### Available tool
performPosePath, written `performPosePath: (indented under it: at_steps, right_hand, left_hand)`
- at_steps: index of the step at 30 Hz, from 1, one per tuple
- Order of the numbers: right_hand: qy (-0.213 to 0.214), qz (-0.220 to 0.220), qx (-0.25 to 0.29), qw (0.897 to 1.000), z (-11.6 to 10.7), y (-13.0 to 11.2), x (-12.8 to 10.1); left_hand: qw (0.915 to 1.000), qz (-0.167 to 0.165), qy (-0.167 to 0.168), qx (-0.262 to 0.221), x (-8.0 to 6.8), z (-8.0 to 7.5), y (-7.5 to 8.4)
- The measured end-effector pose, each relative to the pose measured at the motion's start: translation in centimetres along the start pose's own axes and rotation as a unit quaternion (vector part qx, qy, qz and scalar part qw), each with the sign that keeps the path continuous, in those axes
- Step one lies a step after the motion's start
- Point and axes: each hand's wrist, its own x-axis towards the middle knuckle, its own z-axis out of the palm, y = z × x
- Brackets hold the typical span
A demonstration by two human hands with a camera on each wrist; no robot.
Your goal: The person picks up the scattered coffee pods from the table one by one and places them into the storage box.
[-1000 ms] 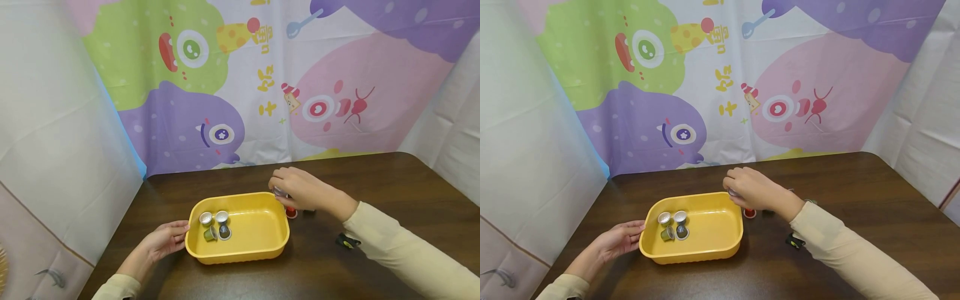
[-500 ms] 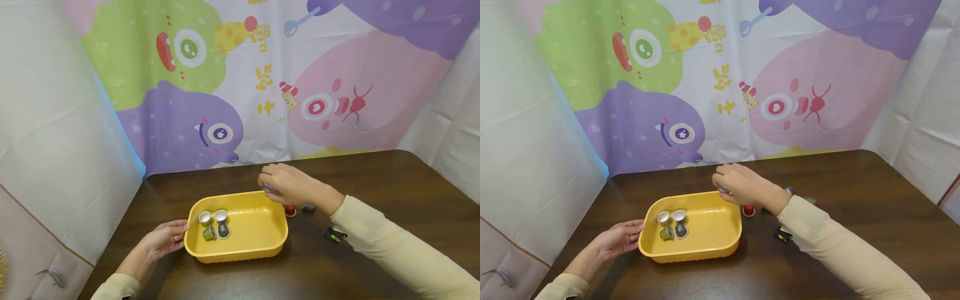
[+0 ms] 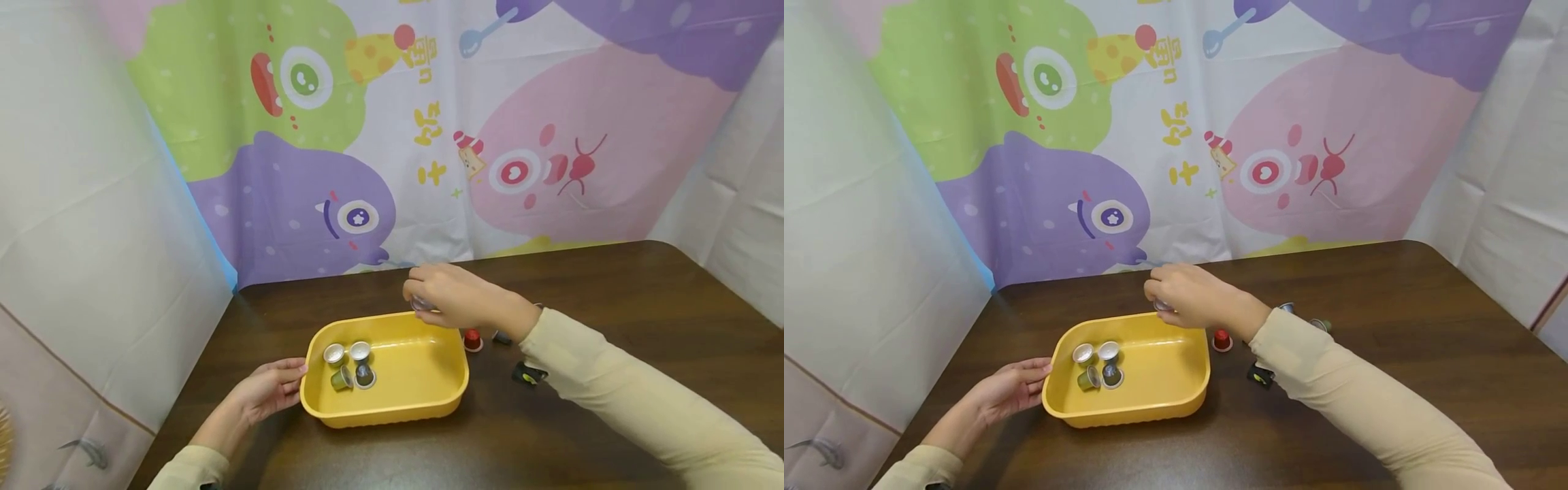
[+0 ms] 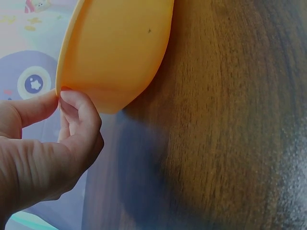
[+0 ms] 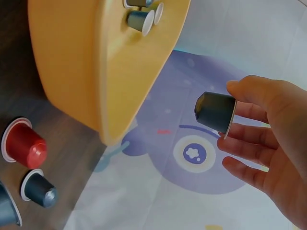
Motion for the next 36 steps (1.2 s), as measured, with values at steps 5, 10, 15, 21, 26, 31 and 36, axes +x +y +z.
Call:
performPosePath:
  at_steps: [5,10,15,21,26,31,36]
  right_hand:
    - [-0.004,-0.016,-0.004,1.000,0.1,-0.2,1.0]
    - [-0.016,-0.021,-0.006,1.000,0.2,-0.6,2.0]
    - [-0.046,-0.014,-0.002,0.999,0.5,-1.2,3.0]
    - [-0.072,-0.021,0.018,0.997,1.0,-1.8,4.1]
    - [-0.090,-0.019,0.045,0.995,1.6,-2.2,5.1]
    - [-0.105,-0.019,0.058,0.993,2.4,-2.5,5.9]
    - [-0.111,-0.027,0.051,0.992,3.2,-2.6,6.6]
  left_hand:
    - [1.0000,-0.003,0.006,-0.002,-0.1,0.0,0.0]
    - [0.9999,-0.005,0.012,-0.007,-0.3,-0.1,0.1]
    - [1.0000,-0.004,0.004,-0.006,-0.3,-0.1,-0.1]
    - [1.0000,0.001,-0.002,-0.002,-0.3,0.0,-0.3]
    - [1.0000,0.003,-0.003,-0.002,-0.2,0.0,-0.2]
    - [1.0000,0.004,-0.004,0.001,-0.1,0.0,-0.2]
    - [1.0000,0.003,0.002,0.003,-0.1,0.0,-0.2]
